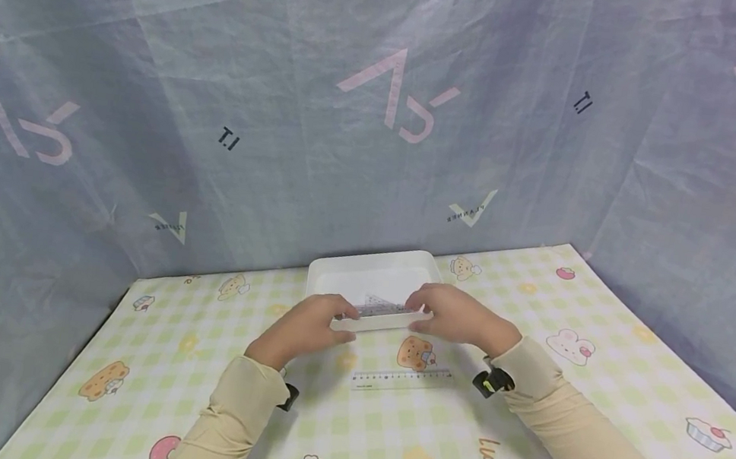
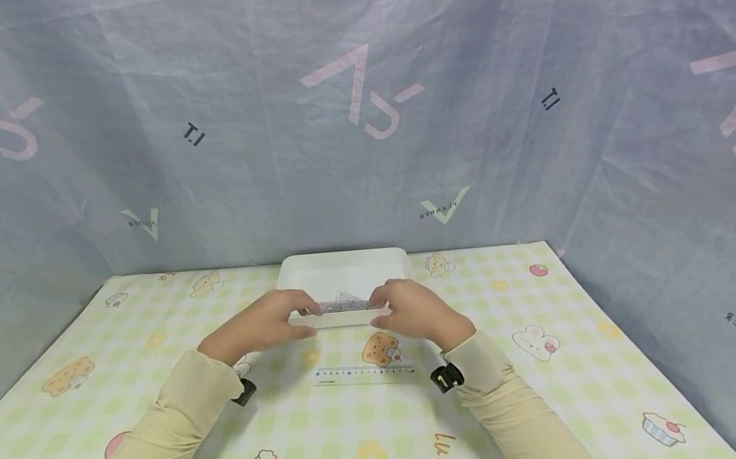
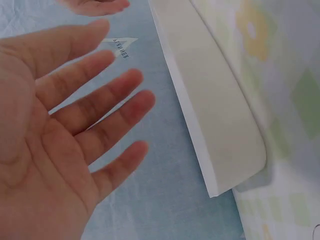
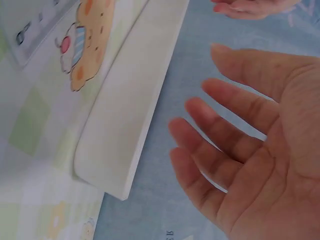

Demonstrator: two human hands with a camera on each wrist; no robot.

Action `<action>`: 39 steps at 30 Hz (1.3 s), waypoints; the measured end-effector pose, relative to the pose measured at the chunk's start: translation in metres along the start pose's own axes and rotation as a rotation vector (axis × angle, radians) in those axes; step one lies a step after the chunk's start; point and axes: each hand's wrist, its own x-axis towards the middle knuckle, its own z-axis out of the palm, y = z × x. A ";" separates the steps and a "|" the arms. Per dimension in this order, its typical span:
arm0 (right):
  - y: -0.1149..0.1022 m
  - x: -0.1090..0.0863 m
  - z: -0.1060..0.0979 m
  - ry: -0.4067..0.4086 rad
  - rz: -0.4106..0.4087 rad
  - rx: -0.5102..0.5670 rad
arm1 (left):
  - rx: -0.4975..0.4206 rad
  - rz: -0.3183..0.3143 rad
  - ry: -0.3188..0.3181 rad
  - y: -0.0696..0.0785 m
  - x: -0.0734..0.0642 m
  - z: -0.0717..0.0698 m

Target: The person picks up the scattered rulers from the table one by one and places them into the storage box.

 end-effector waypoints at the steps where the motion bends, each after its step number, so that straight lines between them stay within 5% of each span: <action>1: -0.001 0.000 0.000 -0.018 -0.003 -0.010 | -0.012 0.002 -0.026 0.001 0.000 0.000; 6: -0.005 -0.001 0.002 -0.124 0.022 -0.034 | -0.043 0.025 -0.108 0.006 0.000 0.004; 17: -0.009 -0.005 0.002 -0.220 0.018 -0.002 | -0.014 0.109 -0.136 0.010 0.004 0.016; 39: -0.012 -0.011 0.017 -0.482 0.232 0.033 | 0.093 0.075 -0.231 0.011 0.007 0.042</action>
